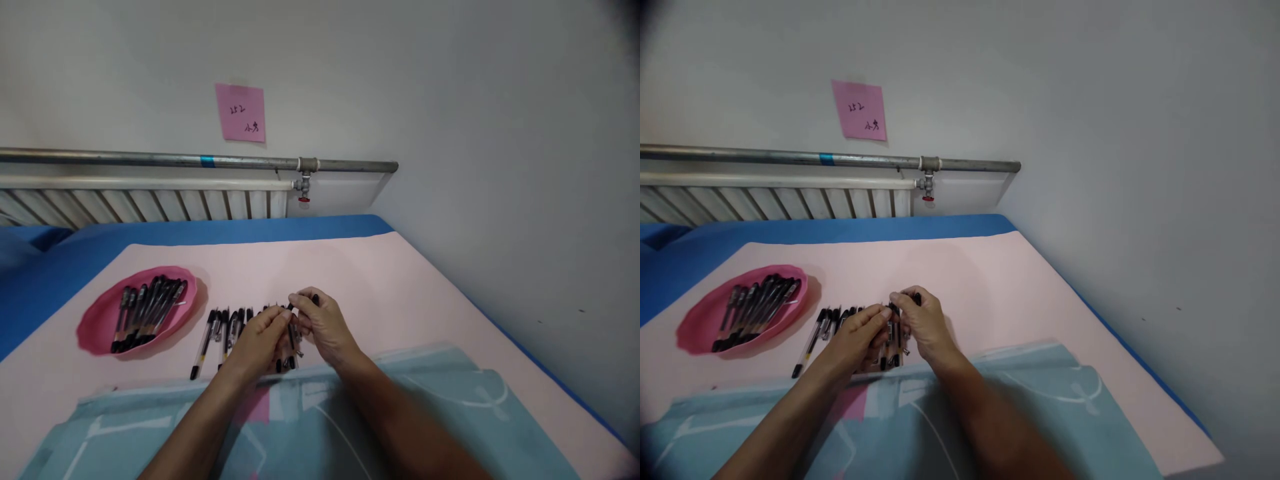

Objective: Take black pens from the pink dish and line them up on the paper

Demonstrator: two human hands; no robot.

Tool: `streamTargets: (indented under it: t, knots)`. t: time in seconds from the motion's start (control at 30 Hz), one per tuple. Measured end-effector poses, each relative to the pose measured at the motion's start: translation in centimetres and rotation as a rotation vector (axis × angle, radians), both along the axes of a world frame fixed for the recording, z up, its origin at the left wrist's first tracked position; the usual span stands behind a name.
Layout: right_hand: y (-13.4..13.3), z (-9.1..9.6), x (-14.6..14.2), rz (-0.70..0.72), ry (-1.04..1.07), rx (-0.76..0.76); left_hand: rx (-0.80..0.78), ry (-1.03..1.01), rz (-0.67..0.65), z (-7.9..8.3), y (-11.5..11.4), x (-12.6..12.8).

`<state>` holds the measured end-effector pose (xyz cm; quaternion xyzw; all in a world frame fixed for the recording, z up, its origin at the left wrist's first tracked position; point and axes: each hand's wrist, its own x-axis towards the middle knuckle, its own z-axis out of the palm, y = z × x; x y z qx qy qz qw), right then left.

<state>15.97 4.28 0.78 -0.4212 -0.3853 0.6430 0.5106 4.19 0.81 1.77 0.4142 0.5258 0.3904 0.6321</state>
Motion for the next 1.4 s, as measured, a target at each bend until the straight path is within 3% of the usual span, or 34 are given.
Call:
streamTargets:
  t: [0.17,0.63,0.73,0.87,0.93,1.1,1.17,1.3,1.4]
  knots:
    - [0.0,0.0,-0.1,0.070,0.052,-0.023,-0.016,-0.005,-0.009,-0.1,0.0,-0.1]
    - [0.0,0.0,0.0,0.050,0.047,-0.035,0.011,0.009,0.007,0.0,-0.1,0.0]
    - [0.2,0.0,0.1,-0.018,0.052,-0.005,-0.007,0.008,-0.006,0.0,-0.1,0.1]
    - [1.3,0.3,1.4,-0.263,0.122,0.043,-0.025,0.035,-0.039,0.2,0.0,0.1]
    - [1.8,0.5,2.0,-0.301,0.137,0.025,-0.025,0.051,-0.041,0.2,0.0,0.1]
    - [1.0,0.8,1.9,0.088,-0.031,-0.054,-0.030,0.043,-0.005,0.0,0.0,0.0]
    - [0.4,0.7,1.2,0.122,-0.050,-0.056,-0.033,0.030,-0.013,0.0,0.0,0.0]
    - [0.7,0.2,0.7,0.006,-0.067,-0.004,-0.012,0.053,-0.057,0.2,0.0,0.1]
    - [2.7,-0.2,1.8,-0.244,-0.020,0.055,-0.005,0.088,-0.096,0.1,0.0,0.0]
